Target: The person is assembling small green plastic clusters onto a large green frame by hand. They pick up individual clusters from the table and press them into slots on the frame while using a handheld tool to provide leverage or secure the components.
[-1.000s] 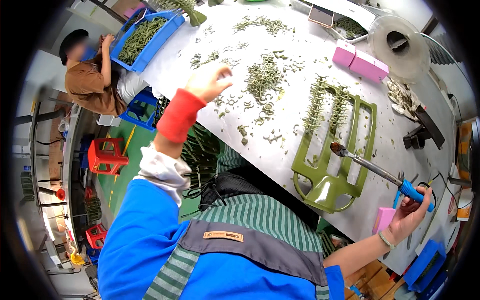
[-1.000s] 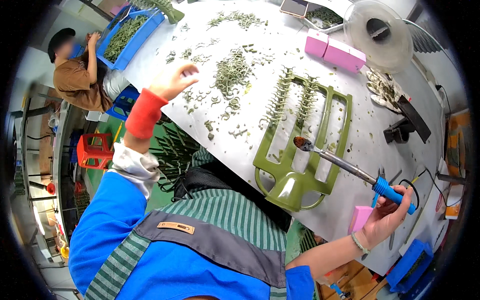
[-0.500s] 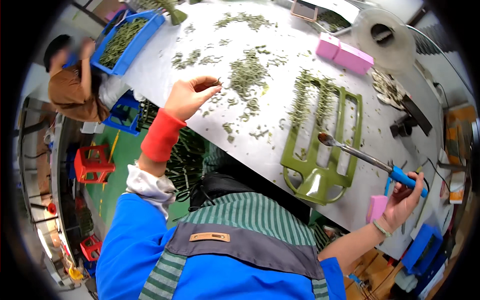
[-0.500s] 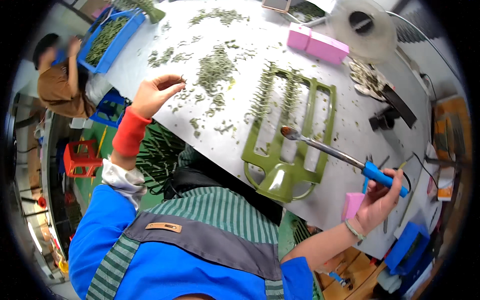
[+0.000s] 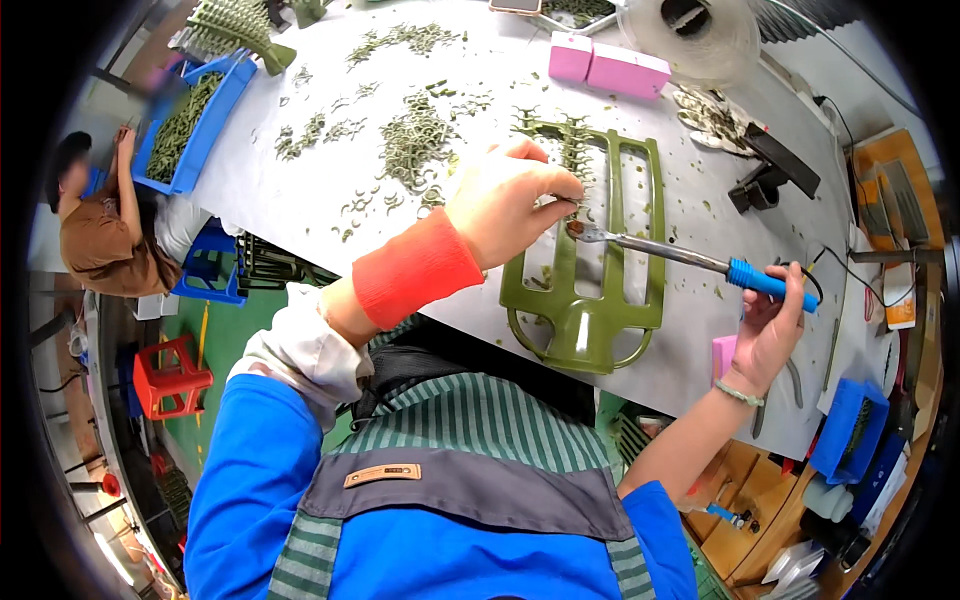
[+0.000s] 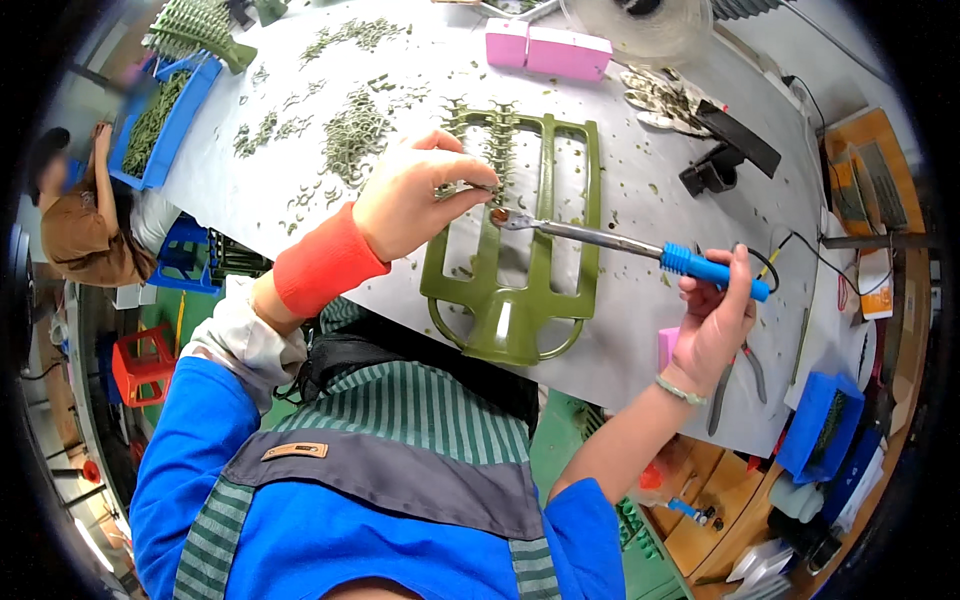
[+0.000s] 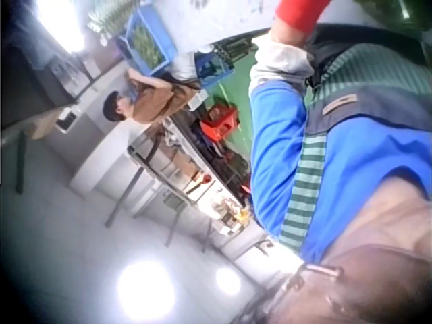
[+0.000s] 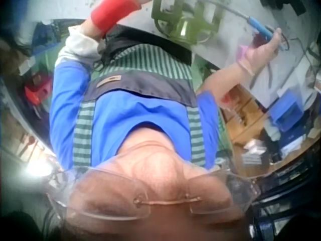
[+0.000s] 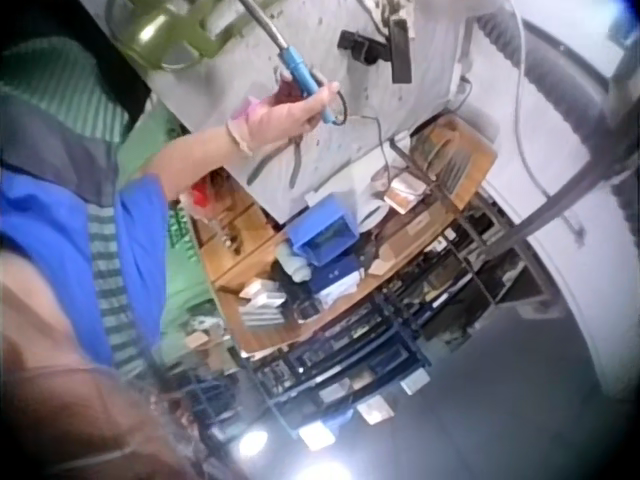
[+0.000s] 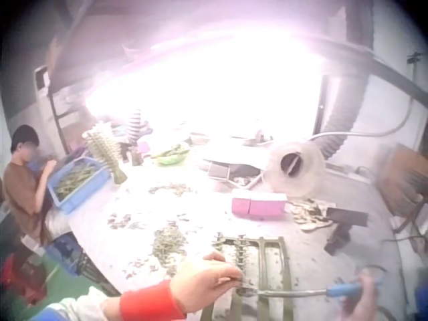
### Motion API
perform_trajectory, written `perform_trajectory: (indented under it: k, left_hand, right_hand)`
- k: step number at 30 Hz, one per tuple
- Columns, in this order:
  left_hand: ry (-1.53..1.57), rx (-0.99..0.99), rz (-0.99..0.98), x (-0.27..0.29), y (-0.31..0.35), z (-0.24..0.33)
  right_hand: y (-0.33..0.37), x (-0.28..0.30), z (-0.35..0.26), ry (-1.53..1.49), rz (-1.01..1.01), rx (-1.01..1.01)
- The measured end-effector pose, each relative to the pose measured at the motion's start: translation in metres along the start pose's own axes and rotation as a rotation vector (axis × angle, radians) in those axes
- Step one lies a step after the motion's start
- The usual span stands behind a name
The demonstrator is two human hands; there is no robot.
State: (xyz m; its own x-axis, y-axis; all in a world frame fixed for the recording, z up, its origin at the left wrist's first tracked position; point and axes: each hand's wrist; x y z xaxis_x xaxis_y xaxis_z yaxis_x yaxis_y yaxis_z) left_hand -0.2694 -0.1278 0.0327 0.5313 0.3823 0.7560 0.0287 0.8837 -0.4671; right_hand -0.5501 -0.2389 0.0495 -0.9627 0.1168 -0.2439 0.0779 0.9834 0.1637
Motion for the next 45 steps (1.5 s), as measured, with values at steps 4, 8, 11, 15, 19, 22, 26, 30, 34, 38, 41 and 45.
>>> perform_trajectory:
  k: [4, 8, 11, 15, 19, 22, 26, 30, 34, 38, 41, 45]
  left_hand:
    - [-0.125, 0.016, -0.061, -0.015, -0.004, -0.004]
    - [-0.136, 0.032, -0.087, -0.016, -0.004, -0.006]
    - [-0.161, 0.035, -0.095, -0.011, -0.001, -0.007]
    - [-0.182, 0.026, -0.067, -0.013, -0.001, -0.006]
    - [-0.033, -0.201, 0.083, 0.008, 0.003, 0.007]
    - [-0.003, -0.173, -0.235, 0.044, 0.035, 0.032]
    - [0.103, -0.118, -0.454, 0.038, 0.081, 0.037]
    - [-0.059, -0.253, -0.345, 0.027, 0.088, 0.032]
    - [-0.040, -0.385, -0.249, 0.009, 0.099, 0.029]
    - [-0.069, -0.341, -0.220, 0.004, 0.107, 0.024]
    - [-0.107, -0.338, -0.210, 0.008, 0.108, 0.018]
    - [0.138, -0.225, -0.279, 0.036, 0.102, 0.009]
  right_hand:
    - [-0.005, -0.002, 0.009, -0.039, -0.039, -0.023]
    - [-0.006, -0.006, 0.012, -0.031, -0.080, -0.004]
    - [-0.003, -0.006, 0.005, 0.000, -0.069, -0.005]
    - [-0.002, 0.015, -0.007, -0.005, 0.024, 0.044]
    - [0.004, 0.026, -0.015, -0.036, 0.057, 0.046]
    - [0.006, 0.033, -0.017, -0.063, 0.040, 0.052]
    - [0.010, 0.034, -0.020, -0.088, 0.075, 0.058]
    - [0.016, 0.032, -0.024, -0.060, 0.120, 0.060]
    - [0.019, 0.038, -0.025, -0.046, 0.113, 0.117]
    - [0.022, 0.034, -0.027, -0.082, 0.160, 0.124]
    - [0.019, 0.041, -0.027, -0.066, 0.186, 0.156]
    - [0.019, 0.042, -0.027, -0.062, 0.169, 0.133]
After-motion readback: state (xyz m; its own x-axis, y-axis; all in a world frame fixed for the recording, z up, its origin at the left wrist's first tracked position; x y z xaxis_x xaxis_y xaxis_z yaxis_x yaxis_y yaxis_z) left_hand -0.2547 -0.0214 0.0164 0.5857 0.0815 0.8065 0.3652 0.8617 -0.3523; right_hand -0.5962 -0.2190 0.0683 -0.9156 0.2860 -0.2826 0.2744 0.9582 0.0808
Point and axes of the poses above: each hand's wrist, its own y-axis away from the middle knuckle, its own x-axis out of the back of the hand, z = x × y, and after that the axes turned 6 degrees about -x, right-handed
